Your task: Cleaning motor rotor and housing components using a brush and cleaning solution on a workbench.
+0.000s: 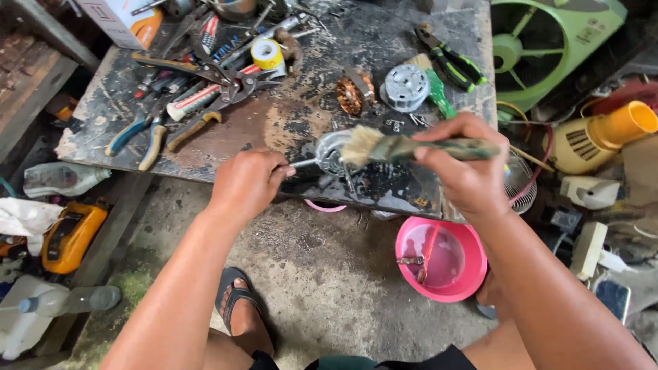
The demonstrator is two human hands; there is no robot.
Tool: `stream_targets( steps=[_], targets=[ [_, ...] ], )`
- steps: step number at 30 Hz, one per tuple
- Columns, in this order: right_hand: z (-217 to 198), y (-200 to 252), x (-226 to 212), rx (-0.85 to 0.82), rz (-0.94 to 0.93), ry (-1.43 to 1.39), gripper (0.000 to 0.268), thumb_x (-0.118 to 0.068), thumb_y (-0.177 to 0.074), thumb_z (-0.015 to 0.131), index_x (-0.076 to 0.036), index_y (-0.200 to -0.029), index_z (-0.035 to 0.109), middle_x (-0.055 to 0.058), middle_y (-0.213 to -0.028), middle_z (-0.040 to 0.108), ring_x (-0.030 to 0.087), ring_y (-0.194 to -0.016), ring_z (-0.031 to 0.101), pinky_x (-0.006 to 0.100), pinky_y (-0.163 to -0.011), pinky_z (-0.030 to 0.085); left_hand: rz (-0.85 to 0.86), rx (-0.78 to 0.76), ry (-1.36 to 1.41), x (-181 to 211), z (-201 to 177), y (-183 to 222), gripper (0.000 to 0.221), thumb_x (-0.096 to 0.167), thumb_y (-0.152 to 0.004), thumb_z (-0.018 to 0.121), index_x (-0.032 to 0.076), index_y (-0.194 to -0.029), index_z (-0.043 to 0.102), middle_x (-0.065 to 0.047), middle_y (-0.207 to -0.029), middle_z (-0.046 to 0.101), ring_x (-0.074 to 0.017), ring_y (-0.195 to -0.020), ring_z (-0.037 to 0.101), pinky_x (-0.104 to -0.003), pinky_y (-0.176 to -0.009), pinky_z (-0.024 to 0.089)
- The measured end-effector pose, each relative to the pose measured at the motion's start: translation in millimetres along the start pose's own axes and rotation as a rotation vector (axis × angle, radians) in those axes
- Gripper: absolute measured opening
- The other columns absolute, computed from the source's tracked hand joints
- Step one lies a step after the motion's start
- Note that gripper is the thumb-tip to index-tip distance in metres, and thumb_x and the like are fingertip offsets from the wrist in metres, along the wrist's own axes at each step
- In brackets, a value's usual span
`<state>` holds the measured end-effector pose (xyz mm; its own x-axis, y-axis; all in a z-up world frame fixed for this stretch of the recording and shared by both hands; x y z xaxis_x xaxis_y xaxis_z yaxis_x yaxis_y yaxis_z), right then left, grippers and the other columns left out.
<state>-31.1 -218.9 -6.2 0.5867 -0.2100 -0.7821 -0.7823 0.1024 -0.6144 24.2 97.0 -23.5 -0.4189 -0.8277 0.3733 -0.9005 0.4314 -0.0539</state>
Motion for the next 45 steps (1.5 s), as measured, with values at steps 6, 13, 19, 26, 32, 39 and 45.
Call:
stream_targets(
  steps=[6, 13, 19, 26, 32, 39, 45],
  targets=[
    [11.5, 5.2, -28.7, 0.060, -0.012, 0.035, 0.021, 0.005, -0.084, 0.080, 0.008, -0.089, 0.061, 0.028, -0.093, 0.070, 0.030, -0.087, 0.071, 0.037, -0.077, 0.054, -0.004, -0.052, -0.025, -5.1, 4.0, -3.5, 0.017, 0.026, -0.096, 0.067, 0.012, -0.095, 0.077, -0.012, -0.086, 0.074, -0.0373, -0.085, 0.074, -0.052, -0.073, 0.061],
    [9.9, 12.9, -23.6, 0.040, -0.105, 0.116, 0.020, 0.013, -0.081, 0.080, 0.008, -0.085, 0.061, 0.026, -0.087, 0.069, 0.037, -0.088, 0.075, 0.043, -0.082, 0.058, -0.003, -0.024, -0.042, -5.7, -1.2, -4.1, 0.016, 0.025, -0.097, 0.067, 0.014, -0.094, 0.078, -0.009, -0.085, 0.075, -0.0355, -0.085, 0.074, -0.049, -0.072, 0.060],
    [19.4, 17.8, -25.7, 0.025, -0.142, 0.130, 0.020, 0.013, -0.081, 0.080, 0.006, -0.085, 0.061, 0.026, -0.088, 0.070, 0.038, -0.089, 0.075, 0.044, -0.081, 0.057, -0.024, -0.051, -0.054, -4.1, -2.6, -3.4, 0.017, 0.027, -0.098, 0.066, 0.015, -0.095, 0.079, -0.009, -0.086, 0.075, -0.0357, -0.088, 0.074, -0.050, -0.075, 0.060],
    [31.8, 17.3, -48.0, -0.018, -0.127, 0.159, 0.020, 0.009, -0.079, 0.082, 0.005, -0.087, 0.064, 0.026, -0.091, 0.074, 0.041, -0.091, 0.077, 0.044, -0.081, 0.058, -0.035, -0.080, -0.077, -5.9, -9.6, -7.4, 0.018, 0.031, -0.096, 0.066, 0.017, -0.097, 0.078, -0.011, -0.090, 0.076, -0.0403, -0.092, 0.073, -0.054, -0.078, 0.059],
    [0.4, 17.6, -44.9, -0.023, -0.110, 0.216, 0.019, 0.006, -0.081, 0.082, 0.006, -0.089, 0.065, 0.025, -0.090, 0.071, 0.034, -0.083, 0.074, 0.039, -0.076, 0.055, -0.078, -0.102, -0.077, -7.5, -8.3, -6.5, 0.018, 0.032, -0.096, 0.067, 0.018, -0.098, 0.079, -0.011, -0.089, 0.077, -0.0390, -0.091, 0.074, -0.053, -0.080, 0.059],
    [-28.3, 57.5, -88.8, -0.236, -0.068, 0.302, 0.023, -0.004, -0.080, 0.074, 0.007, -0.089, 0.056, 0.022, -0.089, 0.067, 0.035, -0.088, 0.079, 0.036, -0.074, 0.063, -0.134, -0.202, -0.136, -3.2, -5.4, -0.9, 0.028, 0.030, -0.102, 0.064, 0.017, -0.126, 0.072, -0.019, -0.097, 0.076, -0.0401, -0.080, 0.073, -0.054, -0.066, 0.062],
    [-30.6, 113.4, -47.7, -0.782, 0.203, 0.417, 0.012, -0.015, -0.080, 0.076, -0.006, -0.085, 0.069, 0.003, -0.083, 0.077, 0.013, -0.066, 0.072, 0.026, -0.059, 0.056, -0.028, -0.137, -0.168, -7.2, -6.8, 3.2, 0.022, 0.032, -0.105, 0.064, 0.012, -0.114, 0.069, -0.017, -0.084, 0.071, -0.0432, -0.081, 0.066, -0.055, -0.052, 0.049]
  ],
)
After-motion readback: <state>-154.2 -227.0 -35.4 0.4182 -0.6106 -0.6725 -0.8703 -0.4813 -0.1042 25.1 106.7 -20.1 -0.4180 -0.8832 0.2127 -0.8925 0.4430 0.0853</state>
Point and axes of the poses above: each hand's wrist, its own y-axis away from the middle knuckle, its own z-axis out of the palm, x = y × z, the point moved 3 cm from there along -y, towards the middle knuckle
